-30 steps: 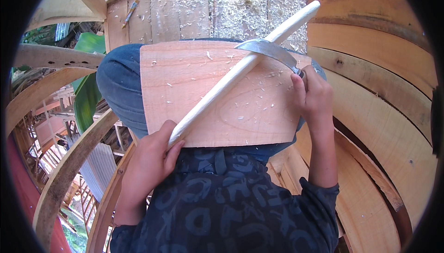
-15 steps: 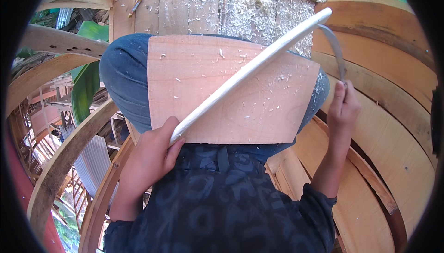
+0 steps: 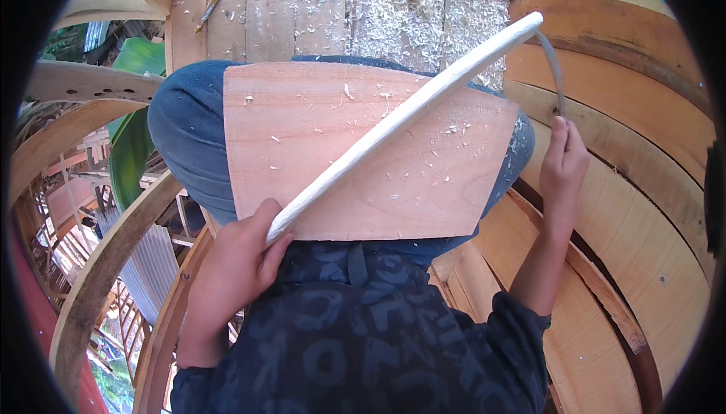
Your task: The person carves a long, light-colored wooden stick using a curved knife. They hold the stick with their left hand and use the knife in their right hand to shave off thin layers of wood, creating shavings that fall onto a wooden board on their lap.
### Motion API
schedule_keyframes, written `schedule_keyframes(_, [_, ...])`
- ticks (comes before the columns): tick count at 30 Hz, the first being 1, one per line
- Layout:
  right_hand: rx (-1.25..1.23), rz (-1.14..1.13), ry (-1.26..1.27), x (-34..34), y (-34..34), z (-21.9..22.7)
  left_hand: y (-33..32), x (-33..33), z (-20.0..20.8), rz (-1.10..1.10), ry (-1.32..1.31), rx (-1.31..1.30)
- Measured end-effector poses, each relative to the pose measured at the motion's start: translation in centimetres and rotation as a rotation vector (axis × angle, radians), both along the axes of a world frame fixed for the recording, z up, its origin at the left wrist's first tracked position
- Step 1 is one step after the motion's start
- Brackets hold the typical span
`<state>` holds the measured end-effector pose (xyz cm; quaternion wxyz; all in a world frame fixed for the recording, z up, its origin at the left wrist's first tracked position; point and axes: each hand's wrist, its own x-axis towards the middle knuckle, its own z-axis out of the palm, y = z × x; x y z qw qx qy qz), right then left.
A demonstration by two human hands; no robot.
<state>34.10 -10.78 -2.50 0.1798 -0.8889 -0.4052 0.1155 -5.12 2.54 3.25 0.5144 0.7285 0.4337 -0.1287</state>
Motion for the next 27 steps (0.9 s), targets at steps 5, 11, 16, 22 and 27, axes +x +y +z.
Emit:
schedule_keyframes(5, [-0.003,0.291,0.163,-9.5,2.1,0.7,0.2,0.1,0.2,0.0,0.041,-0.022])
schedule_keyframes(11, [0.001,0.082,0.047,-4.7,2.2,-1.1,0.3,0.0,0.2,0.017,0.002,0.0])
schedule_keyframes(16, [0.01,-0.052,0.095,-3.3,1.4,0.5,0.0,-0.4,-0.5,0.004,-0.008,0.004])
schedule_keyframes(22, [0.011,0.309,0.088,-9.2,2.5,-0.2,1.2,-0.5,-0.2,-0.018,0.011,-0.075])
schedule_keyframes(27, [0.025,0.293,0.009,-7.9,2.5,-1.2,1.3,-0.3,0.1,0.021,0.1,-0.193])
